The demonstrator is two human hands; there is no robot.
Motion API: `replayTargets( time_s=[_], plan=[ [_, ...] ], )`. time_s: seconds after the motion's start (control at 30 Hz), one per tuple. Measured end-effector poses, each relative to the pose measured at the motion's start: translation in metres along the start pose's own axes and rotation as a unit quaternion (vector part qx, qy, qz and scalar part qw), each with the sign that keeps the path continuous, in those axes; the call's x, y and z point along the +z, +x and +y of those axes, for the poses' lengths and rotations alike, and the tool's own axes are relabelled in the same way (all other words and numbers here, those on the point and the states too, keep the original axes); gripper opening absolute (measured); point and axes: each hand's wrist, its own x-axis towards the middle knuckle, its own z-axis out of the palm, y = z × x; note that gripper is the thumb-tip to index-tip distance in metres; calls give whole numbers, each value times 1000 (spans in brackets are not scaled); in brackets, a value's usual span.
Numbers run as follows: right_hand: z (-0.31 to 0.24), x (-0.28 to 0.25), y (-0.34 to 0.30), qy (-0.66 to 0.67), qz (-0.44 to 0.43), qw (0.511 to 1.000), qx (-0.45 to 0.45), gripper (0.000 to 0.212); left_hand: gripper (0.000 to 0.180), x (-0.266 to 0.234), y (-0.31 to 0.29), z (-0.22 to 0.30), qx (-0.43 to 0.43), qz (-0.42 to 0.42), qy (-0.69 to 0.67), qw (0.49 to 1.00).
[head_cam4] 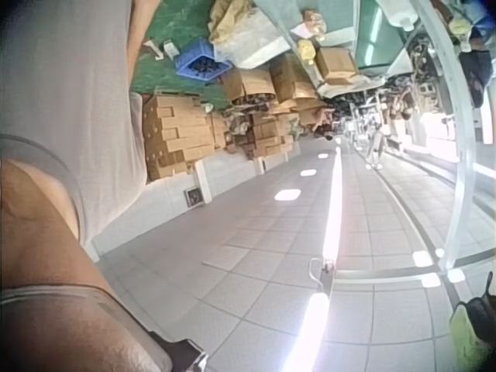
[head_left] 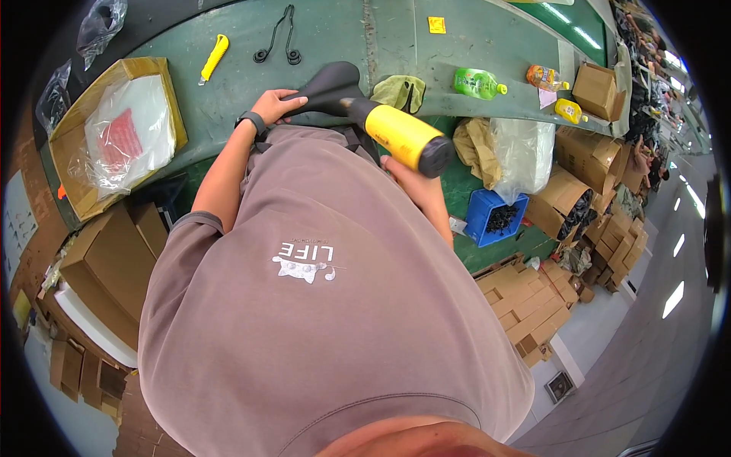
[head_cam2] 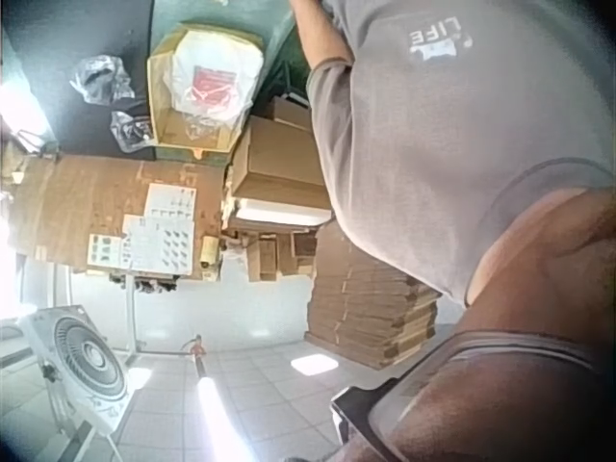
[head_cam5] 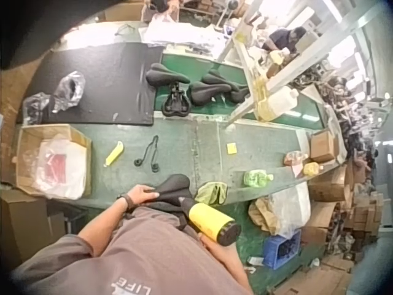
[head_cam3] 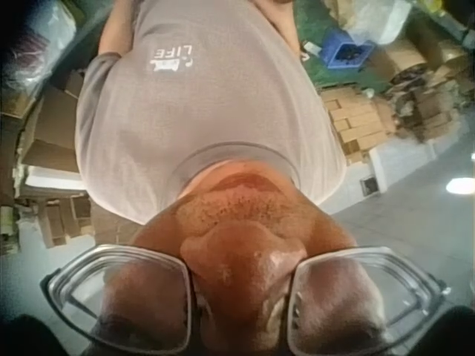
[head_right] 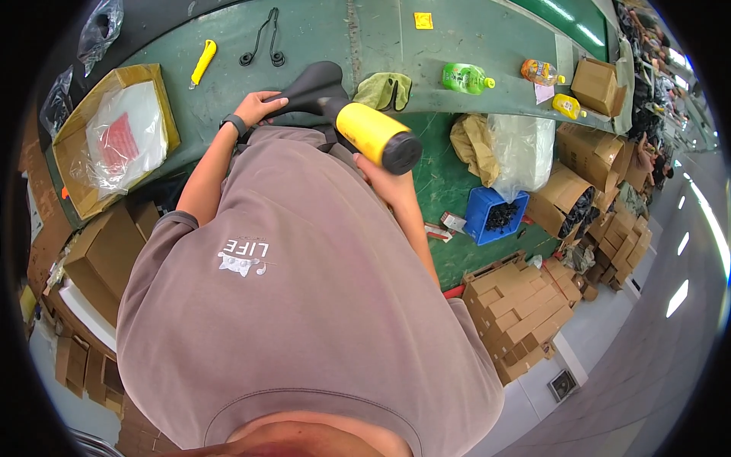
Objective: Packing bicycle components into boxes and using a heat gun to finish the surface of a bicycle saddle.
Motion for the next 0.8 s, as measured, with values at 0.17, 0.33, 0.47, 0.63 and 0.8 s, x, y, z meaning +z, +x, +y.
replayTargets(
  time_s=[0.17, 0.33, 0.47, 0.63, 0.8],
  plan=[
    [15, -5, -11, 80, 18, 996, 41, 28, 65, -5, -1, 18, -51, -25, -81, 995],
    [26, -3, -28, 11, 80, 997, -10, 21, 58, -13, 7, 31, -90, -33, -114, 989],
    [27, -2, -31, 54, 111, 992, -37, 24, 55, -17, 6, 40, -116, -50, -136, 983],
    [13, -11, -13, 153, 60, 986, 34, 22, 67, -9, 10, 13, -33, 14, 16, 999],
    [26, -9, 4, 76, 65, 995, -5, 27, 75, -13, 9, -2, -25, 19, -15, 999]
  ],
)
